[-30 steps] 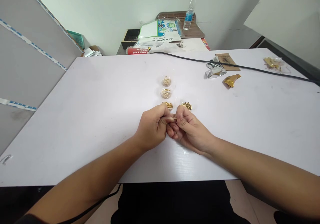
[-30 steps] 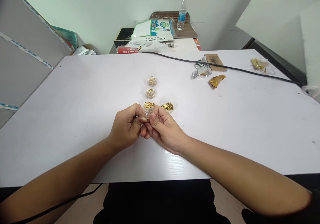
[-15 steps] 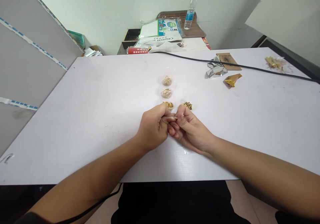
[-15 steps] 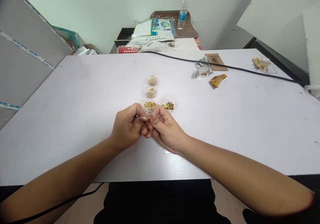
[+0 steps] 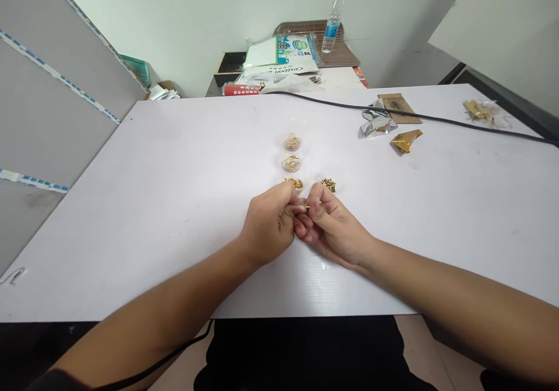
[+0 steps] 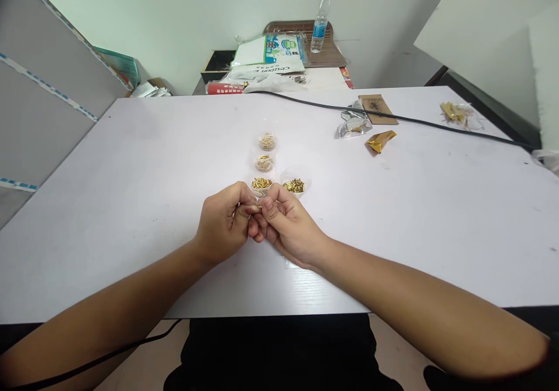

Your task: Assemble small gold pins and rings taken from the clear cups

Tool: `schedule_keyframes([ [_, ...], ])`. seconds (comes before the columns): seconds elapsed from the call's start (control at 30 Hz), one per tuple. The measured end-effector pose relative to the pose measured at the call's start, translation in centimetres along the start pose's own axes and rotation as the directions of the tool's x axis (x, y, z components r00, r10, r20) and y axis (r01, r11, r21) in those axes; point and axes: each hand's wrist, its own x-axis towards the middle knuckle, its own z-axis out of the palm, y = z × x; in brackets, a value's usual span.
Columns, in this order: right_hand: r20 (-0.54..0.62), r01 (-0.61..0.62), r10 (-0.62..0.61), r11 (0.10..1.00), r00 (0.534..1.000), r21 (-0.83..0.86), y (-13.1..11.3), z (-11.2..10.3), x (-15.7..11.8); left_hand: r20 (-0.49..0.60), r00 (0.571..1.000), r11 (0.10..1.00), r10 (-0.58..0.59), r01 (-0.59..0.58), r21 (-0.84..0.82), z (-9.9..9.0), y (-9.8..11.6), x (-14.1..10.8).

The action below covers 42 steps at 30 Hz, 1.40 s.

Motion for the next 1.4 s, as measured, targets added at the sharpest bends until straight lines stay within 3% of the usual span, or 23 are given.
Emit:
schedule_keyframes([
  [0.6, 0.03, -0.051, 0.048, 0.992, 0.998, 0.114, 0.01, -0.31, 0.14, -0.049, 0.999, 0.997, -0.006, 0.01, 0.072, 0.12, -0.22, -0.08],
  [1.03, 0.039, -0.068, 0.061, 0.977, 0.997, 0.202, 0.16, -0.39, 0.19, -0.072, 0.989, 0.98, 0.132, -0.119, 0.161, 0.16, -0.37, 0.19],
  [1.23, 0.044, -0.083, 0.076, 0.975, 0.996, 0.204, 0.0, -0.29, 0.39, -0.026, 0.997, 0.997, 0.077, -0.077, -0.013, 0.02, 0.05, 0.39],
  [1.4, 0.033, -0.08, 0.076, 0.98, 0.997, 0.181, -0.17, -0.3, 0.46, -0.03, 0.993, 0.993, 0.115, -0.116, -0.024, -0.12, -0.14, 0.37],
])
